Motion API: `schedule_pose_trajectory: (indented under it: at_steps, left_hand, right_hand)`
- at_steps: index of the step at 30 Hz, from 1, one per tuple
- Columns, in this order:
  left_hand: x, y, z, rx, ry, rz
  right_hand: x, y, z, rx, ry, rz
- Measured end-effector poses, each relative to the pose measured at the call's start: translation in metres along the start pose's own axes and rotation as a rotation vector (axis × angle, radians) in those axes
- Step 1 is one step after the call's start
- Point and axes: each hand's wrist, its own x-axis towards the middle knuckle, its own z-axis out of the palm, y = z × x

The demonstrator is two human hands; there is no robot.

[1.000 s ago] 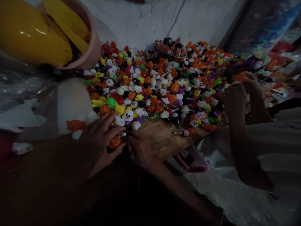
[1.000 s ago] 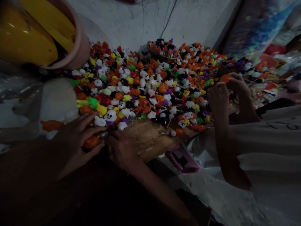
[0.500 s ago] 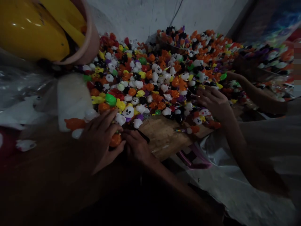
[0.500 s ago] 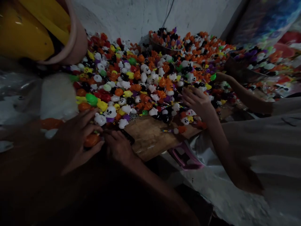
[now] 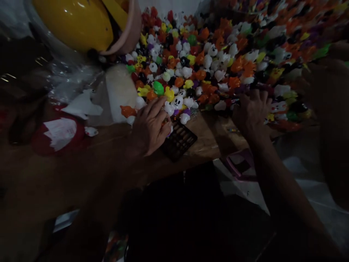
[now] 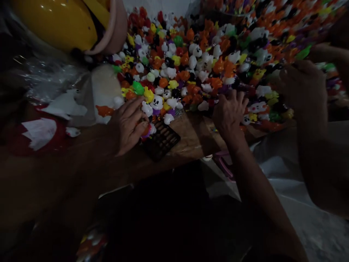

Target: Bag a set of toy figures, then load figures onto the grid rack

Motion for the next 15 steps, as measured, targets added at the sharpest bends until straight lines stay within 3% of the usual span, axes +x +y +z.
schedule_pose_trajectory:
  at_steps: [8, 12, 15]
  left_hand:
    - [-0.002, 0.004, -0.008, 0.013, -0.048, 0.022]
    - [-0.001, 0.001, -0.007, 0.038, -0.088, -0.003]
    - [0.0, -0.002, -0.007, 0.051, -0.112, 0.02]
  right_hand:
    - [0.014, 0.012, 0.034, -0.123, -0.101, 0.089]
    - [0.013, -0.003, 0.015, -0.134, -0.136, -0.052]
    - [0.002, -0.028, 0.0, 0.025, -0.102, -0.195]
